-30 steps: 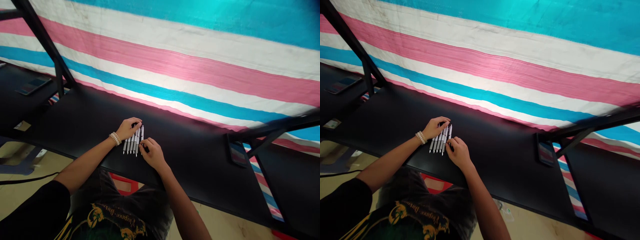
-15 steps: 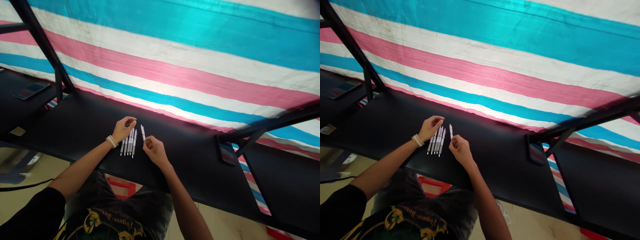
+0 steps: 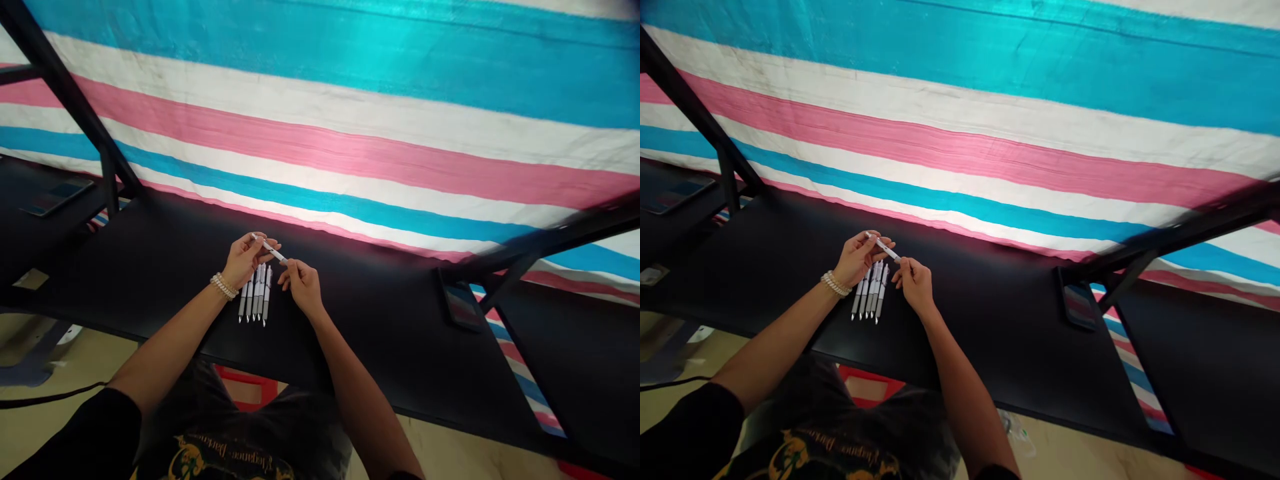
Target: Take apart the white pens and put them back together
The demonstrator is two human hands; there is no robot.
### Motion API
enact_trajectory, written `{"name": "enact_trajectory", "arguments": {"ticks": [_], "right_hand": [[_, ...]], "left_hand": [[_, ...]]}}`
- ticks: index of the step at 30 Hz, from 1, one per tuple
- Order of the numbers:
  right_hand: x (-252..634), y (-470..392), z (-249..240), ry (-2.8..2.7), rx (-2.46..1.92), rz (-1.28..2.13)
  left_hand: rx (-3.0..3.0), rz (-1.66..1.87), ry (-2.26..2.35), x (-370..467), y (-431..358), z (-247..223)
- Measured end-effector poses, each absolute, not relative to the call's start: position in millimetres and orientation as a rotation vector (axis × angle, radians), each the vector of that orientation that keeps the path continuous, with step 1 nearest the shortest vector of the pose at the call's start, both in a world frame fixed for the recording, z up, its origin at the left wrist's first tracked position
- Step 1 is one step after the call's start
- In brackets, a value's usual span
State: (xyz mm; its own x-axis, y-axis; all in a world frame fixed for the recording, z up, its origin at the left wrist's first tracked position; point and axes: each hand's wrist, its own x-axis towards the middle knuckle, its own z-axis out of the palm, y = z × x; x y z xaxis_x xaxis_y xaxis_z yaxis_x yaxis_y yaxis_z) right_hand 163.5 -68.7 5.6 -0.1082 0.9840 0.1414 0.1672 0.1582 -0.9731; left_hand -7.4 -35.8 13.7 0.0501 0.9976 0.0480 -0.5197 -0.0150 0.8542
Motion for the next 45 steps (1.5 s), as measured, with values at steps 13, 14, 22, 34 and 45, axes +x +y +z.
{"name": "enact_trajectory", "arguments": {"ticks": [13, 14, 22, 34, 45], "right_hand": [[161.6, -74.8, 3.8, -1.386, -1.178, 0.900], [161.7, -75.2, 3.2, -1.386, -1.169, 0.867], [162.7, -74.4, 2.9, -1.338, -1.096, 0.865], [162.1, -74.0, 0.9, -1.233, -1.099, 0.954], [161.6, -77.9, 0.4, -1.520, -1.204, 0.783]], "left_hand": [[0.775, 1.509, 0.847, -1.4, -34.8, 6.8], [0.770, 1.508, 0.845, -1.3, -34.9, 6.9], [0.743, 1.521, 0.836, -1.1, -34.0, 4.2], [0.733, 1.517, 0.774, -1.3, -34.8, 4.9], [0.731, 1.484, 0.807, 3.0, -38.1, 7.8]]}}
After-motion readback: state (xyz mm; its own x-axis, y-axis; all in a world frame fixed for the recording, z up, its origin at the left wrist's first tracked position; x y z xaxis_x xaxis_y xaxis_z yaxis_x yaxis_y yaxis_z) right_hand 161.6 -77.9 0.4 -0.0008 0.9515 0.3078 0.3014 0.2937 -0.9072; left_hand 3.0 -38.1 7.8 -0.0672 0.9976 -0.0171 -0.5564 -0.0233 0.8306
